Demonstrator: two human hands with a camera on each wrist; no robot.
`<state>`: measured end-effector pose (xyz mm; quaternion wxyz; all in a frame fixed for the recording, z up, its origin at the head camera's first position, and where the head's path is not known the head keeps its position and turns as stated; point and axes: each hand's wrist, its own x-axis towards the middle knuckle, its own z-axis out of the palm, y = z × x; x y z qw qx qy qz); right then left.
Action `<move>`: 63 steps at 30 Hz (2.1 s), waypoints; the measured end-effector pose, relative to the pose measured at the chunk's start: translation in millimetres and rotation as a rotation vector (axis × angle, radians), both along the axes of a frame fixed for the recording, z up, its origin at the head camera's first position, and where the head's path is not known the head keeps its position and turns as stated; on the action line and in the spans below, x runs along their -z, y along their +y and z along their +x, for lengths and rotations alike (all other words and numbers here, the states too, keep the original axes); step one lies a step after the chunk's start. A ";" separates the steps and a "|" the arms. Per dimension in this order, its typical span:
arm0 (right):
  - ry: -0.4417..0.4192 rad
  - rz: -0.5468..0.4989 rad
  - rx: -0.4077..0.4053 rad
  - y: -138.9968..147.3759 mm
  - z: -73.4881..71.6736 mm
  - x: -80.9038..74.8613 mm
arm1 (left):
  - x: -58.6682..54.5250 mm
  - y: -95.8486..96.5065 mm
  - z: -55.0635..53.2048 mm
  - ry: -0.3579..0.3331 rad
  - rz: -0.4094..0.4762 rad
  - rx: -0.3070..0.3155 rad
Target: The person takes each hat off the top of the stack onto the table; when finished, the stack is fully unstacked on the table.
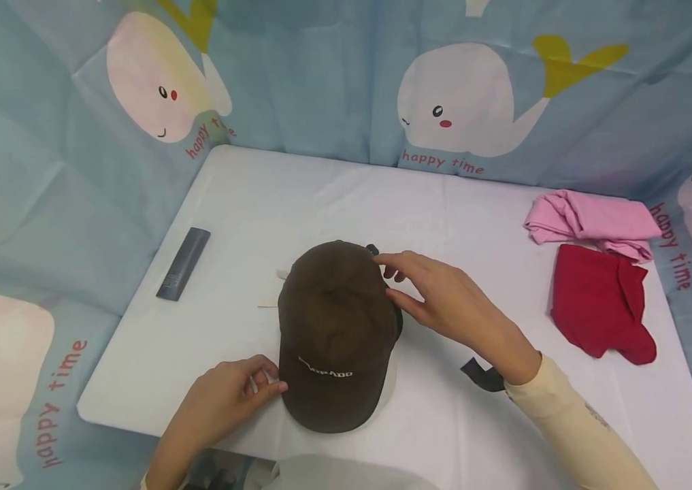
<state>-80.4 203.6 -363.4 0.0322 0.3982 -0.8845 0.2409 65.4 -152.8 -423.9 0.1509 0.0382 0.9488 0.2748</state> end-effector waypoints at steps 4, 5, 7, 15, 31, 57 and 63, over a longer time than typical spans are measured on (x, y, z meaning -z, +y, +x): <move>0.013 -0.027 -0.022 -0.8 -0.7 0.3 | -4.4 3.4 1.1 -0.004 -0.026 -0.011; 0.019 -0.031 -0.027 -1.1 -0.7 0.2 | -5.5 4.3 1.7 -0.001 -0.032 -0.012; 0.034 -0.041 -0.040 -2.0 -1.1 0.3 | -7.0 5.7 2.8 0.010 -0.045 -0.017; 0.161 -0.091 -0.083 -5.2 -5.2 1.4 | 1.4 5.2 -0.7 0.047 0.034 -0.067; 0.214 -0.100 -0.080 -11.3 -3.0 -1.3 | 21.6 -2.7 -5.6 -0.048 0.355 -0.119; 0.269 -0.100 -0.021 -19.9 1.4 -19.0 | 25.7 -9.9 -12.0 -0.163 0.926 -0.053; 0.274 -0.143 -0.025 -23.0 -0.9 -31.4 | 12.6 -8.0 -14.9 -0.150 0.959 -0.040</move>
